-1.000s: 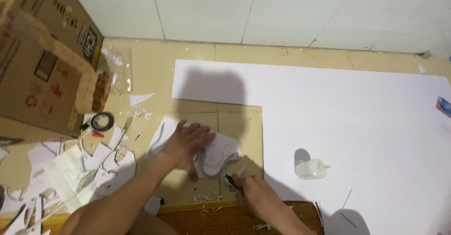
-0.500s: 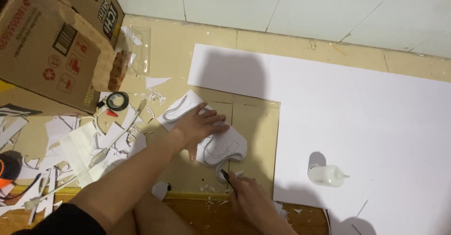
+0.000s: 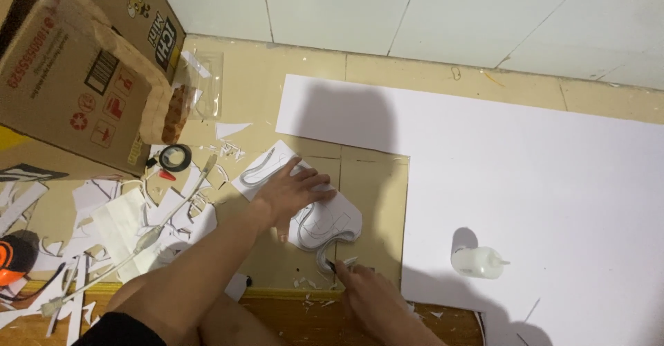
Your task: Cutting out complex curved shapes from a white foam board using a utility knife and a paper template.
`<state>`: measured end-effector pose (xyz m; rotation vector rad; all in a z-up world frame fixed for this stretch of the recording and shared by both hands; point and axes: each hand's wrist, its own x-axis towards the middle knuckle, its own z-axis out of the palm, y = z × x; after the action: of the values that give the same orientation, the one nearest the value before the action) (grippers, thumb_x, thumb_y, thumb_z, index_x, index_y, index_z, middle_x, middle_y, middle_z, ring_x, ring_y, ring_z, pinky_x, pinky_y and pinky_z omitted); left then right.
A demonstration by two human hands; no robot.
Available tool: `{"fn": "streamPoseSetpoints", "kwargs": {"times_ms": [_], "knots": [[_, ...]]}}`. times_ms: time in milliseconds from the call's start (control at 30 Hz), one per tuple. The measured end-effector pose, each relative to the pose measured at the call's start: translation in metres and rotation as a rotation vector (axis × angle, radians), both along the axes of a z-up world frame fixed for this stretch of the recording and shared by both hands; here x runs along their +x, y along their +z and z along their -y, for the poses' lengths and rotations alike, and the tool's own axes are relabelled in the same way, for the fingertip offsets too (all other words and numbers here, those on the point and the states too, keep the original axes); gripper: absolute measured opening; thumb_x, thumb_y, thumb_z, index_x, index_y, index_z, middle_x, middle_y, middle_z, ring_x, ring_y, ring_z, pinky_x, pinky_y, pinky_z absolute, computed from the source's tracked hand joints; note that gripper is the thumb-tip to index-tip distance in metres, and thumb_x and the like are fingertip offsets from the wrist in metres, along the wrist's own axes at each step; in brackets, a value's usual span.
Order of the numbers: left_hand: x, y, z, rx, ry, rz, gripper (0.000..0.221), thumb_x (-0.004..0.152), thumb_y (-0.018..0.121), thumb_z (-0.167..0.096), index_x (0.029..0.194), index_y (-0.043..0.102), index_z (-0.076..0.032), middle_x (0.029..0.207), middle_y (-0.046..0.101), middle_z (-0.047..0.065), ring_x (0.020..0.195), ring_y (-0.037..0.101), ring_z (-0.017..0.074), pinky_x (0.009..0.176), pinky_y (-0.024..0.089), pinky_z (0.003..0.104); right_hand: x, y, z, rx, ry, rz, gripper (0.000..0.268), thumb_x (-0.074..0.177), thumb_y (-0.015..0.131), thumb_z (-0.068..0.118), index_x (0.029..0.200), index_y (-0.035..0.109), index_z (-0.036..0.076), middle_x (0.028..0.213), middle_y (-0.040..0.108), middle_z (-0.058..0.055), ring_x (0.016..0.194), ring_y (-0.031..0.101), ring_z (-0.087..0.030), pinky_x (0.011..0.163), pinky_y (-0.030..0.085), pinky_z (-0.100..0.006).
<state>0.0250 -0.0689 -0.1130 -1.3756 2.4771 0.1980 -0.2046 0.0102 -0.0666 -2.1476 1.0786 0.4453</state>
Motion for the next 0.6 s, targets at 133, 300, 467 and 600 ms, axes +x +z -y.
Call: {"fn": "streamPoseSetpoints", "kwargs": {"times_ms": [133,300,467,600], "knots": [[-0.004,0.006,0.0,0.076,0.029,0.018,0.132,0.028,0.097,-0.039,0.138,0.025,-0.035,0.146,0.023,-0.008,0.134,0.019,0.017,0.113,-0.001,0.048,-0.003,0.002,0.002,-0.021,0.048,-0.028,0.05,0.085,0.045,0.012,0.134,0.034,0.01,0.1,0.058,-0.016,0.077,0.061,-0.032,0.064,0.051,-0.042],[-0.001,-0.007,0.0,-0.01,-0.01,0.001,0.135,0.023,0.096,-0.044,0.138,0.027,-0.036,0.144,0.027,-0.007,0.132,0.023,0.0174,0.112,0.001,0.049,-0.007,-0.001,0.007,-0.013,0.077,-0.026,0.051,0.084,0.049,0.014,0.134,0.034,0.013,0.095,0.059,-0.014,0.071,0.061,-0.03,0.064,0.05,-0.043],[0.005,-0.023,0.004,-0.071,-0.071,0.011,0.136,0.021,0.096,-0.048,0.138,0.027,-0.032,0.142,0.028,-0.003,0.13,0.025,0.0197,0.112,0.003,0.049,-0.012,-0.001,0.02,-0.196,0.338,0.029,0.047,0.09,0.047,0.012,0.135,0.036,0.009,0.093,0.06,-0.017,0.056,0.059,-0.025,0.052,0.053,-0.032],[0.005,-0.021,0.016,-0.1,-0.211,0.143,0.14,0.023,0.09,-0.062,0.14,0.02,-0.033,0.145,0.024,-0.006,0.132,0.023,0.0199,0.113,0.0,0.049,-0.006,0.012,0.025,-0.179,0.339,0.068,0.049,0.08,0.048,0.009,0.129,0.044,0.008,0.088,0.061,-0.018,0.053,0.06,-0.033,0.051,0.051,-0.041]]}}
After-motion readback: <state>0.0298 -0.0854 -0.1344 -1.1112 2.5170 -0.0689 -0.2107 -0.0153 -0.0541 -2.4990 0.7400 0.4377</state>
